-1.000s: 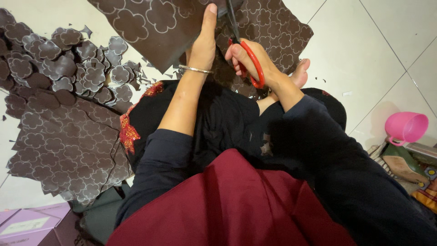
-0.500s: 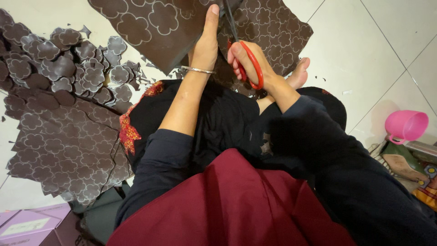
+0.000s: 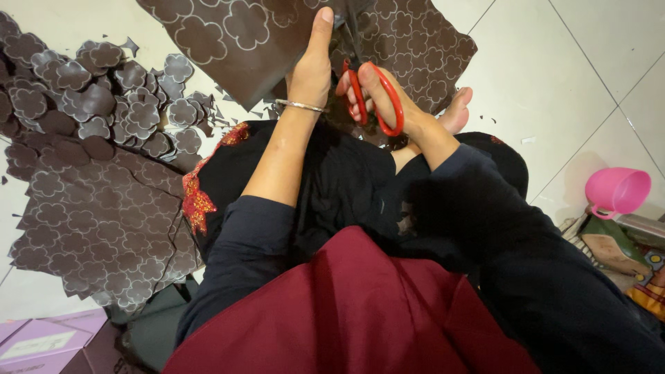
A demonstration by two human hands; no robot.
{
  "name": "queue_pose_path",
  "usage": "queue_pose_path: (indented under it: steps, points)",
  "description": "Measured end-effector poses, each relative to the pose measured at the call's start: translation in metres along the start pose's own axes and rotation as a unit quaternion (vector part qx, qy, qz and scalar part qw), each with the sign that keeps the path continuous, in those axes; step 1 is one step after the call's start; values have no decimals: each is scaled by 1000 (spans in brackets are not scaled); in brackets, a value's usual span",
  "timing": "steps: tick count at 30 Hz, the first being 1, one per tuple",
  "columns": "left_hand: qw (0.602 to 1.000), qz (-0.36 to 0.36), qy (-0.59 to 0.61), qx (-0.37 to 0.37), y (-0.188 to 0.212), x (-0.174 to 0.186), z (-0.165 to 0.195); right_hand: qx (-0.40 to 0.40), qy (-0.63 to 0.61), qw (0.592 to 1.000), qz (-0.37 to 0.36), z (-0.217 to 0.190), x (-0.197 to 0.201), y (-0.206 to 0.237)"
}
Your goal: The person sits on the floor and uses red-handled scissors to cut flower-shaped pieces from a brown patterned fabric. The person holds the fabric with the left hand and cuts along the outlines with the right hand, placing finished pieces into a growing pile.
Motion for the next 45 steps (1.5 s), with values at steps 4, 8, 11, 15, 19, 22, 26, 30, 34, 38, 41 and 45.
queue_pose_path:
  steps: [4, 8, 11, 15, 19, 22, 26, 30, 34, 38, 41, 45]
  points:
    - [999, -19, -28, 16, 1, 2, 1, -19, -28, 999, 7, 3, 0, 1]
    - [999, -22, -41, 20, 3, 2, 2, -5, -35, 999, 13, 6, 0, 1]
    - [999, -20, -32, 23, 2, 1, 2, 8, -27, 999, 23, 6, -1, 1]
    - [999, -24, -7, 37, 0, 2, -3, 24, -19, 999, 29, 3, -3, 3]
    - [996, -32, 65, 43, -6, 7, -13, 26, -4, 1000, 2, -4, -1, 2]
    - [992, -8, 121, 23, -20, 15, -19, 18, 28, 999, -40, -9, 7, 0]
    - [975, 165, 113, 98, -50, 47, -15, 19, 134, 988, -74, -12, 28, -1]
    - [966, 119, 223, -60, -63, 68, -1, -73, 100, 992, 1, -14, 51, 1]
    - [976, 129, 161, 70, -59, 64, 1, 60, -50, 995, 67, -20, 59, -2]
    - [982, 44, 124, 132, -49, 50, 1, 92, -150, 971, 161, -22, 60, -3]
    - [982, -91, 137, 89, -44, 45, 6, 117, -174, 961, 181, -21, 65, -1]
    - [982, -113, 95, 120, -42, 46, 11, 162, -212, 952, 147, -17, 69, -4]
Point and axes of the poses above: each hand's wrist, its own y-axis away from the middle knuckle, its own x-axis out of the back of the hand, z = x × y, the point moved 1 cm from there along -y, towards the middle knuckle, and after that the axes turned 2 degrees about x, right-handed, at the moved point
